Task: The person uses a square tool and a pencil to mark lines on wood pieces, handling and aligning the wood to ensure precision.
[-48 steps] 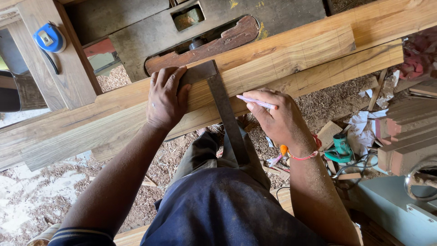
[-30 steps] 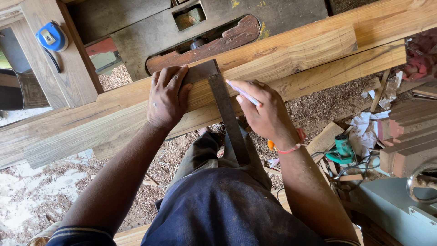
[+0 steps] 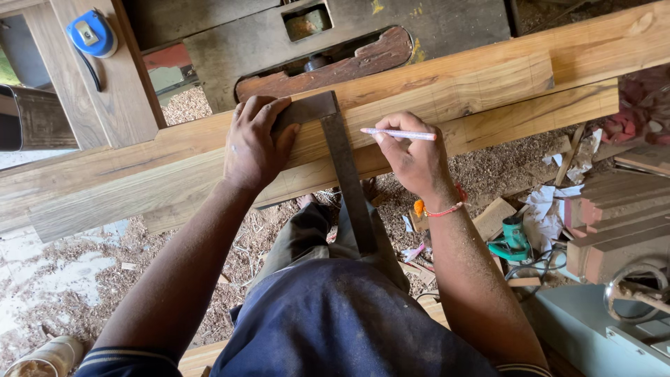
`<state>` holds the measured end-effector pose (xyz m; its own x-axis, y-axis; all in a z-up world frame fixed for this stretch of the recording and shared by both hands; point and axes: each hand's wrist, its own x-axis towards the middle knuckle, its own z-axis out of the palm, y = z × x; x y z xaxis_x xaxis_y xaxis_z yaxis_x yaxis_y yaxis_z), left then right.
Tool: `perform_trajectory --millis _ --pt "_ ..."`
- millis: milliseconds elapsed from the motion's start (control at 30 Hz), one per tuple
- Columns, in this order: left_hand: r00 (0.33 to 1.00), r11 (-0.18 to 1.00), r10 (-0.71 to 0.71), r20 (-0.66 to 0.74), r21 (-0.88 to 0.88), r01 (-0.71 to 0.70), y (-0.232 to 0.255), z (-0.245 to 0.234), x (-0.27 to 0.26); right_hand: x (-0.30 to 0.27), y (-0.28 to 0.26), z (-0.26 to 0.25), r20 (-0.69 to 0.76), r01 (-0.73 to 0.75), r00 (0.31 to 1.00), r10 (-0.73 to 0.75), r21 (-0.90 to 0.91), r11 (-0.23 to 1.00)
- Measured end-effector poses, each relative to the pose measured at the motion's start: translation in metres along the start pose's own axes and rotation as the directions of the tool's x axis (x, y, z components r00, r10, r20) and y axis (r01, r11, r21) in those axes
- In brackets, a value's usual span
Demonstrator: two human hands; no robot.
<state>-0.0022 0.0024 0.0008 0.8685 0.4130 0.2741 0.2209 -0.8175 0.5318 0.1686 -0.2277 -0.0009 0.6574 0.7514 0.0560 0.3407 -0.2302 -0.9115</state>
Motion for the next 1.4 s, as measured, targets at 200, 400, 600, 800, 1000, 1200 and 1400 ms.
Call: perform_trajectory --millis 200,400,600,800,1000,1200,1400 --pt "1.000 1.000 -0.012 -0.015 0.006 0.012 -0.009 -0.008 -0.008 0.003 0.000 0.001 0.019 -0.004 1.000 0.005 -0.083 0.997" --pt "0.999 1.000 -0.009 -0.036 0.002 0.009 -0.012 -0.005 -0.010 0.006 0.001 -0.003 -0.039 0.040 0.998 -0.048 -0.191 0.981" --pt "0.998 0.999 -0.038 -0.048 0.011 0.038 -0.012 -0.005 -0.010 0.002 -0.002 -0.003 -0.088 0.079 0.990 -0.109 -0.289 0.954" --pt "0.991 0.993 -0.084 -0.103 0.075 0.092 -0.014 -0.005 -0.014 -0.016 -0.007 0.000 -0.108 0.162 0.979 -0.174 -0.108 0.981" --pt "0.998 0.996 0.034 -0.052 0.086 -0.029 -0.018 -0.004 -0.013 -0.023 -0.008 0.010 -0.052 -0.032 0.998 0.028 -0.065 0.997" --pt "0.999 0.995 0.051 -0.013 0.088 -0.050 -0.018 -0.003 -0.014 -0.021 -0.013 0.021 -0.025 0.161 0.986 -0.162 -0.035 0.986" --pt "0.998 0.995 0.055 -0.003 0.083 -0.055 -0.016 -0.003 -0.013 -0.016 -0.021 0.024 0.016 0.162 0.987 -0.161 -0.062 0.985"
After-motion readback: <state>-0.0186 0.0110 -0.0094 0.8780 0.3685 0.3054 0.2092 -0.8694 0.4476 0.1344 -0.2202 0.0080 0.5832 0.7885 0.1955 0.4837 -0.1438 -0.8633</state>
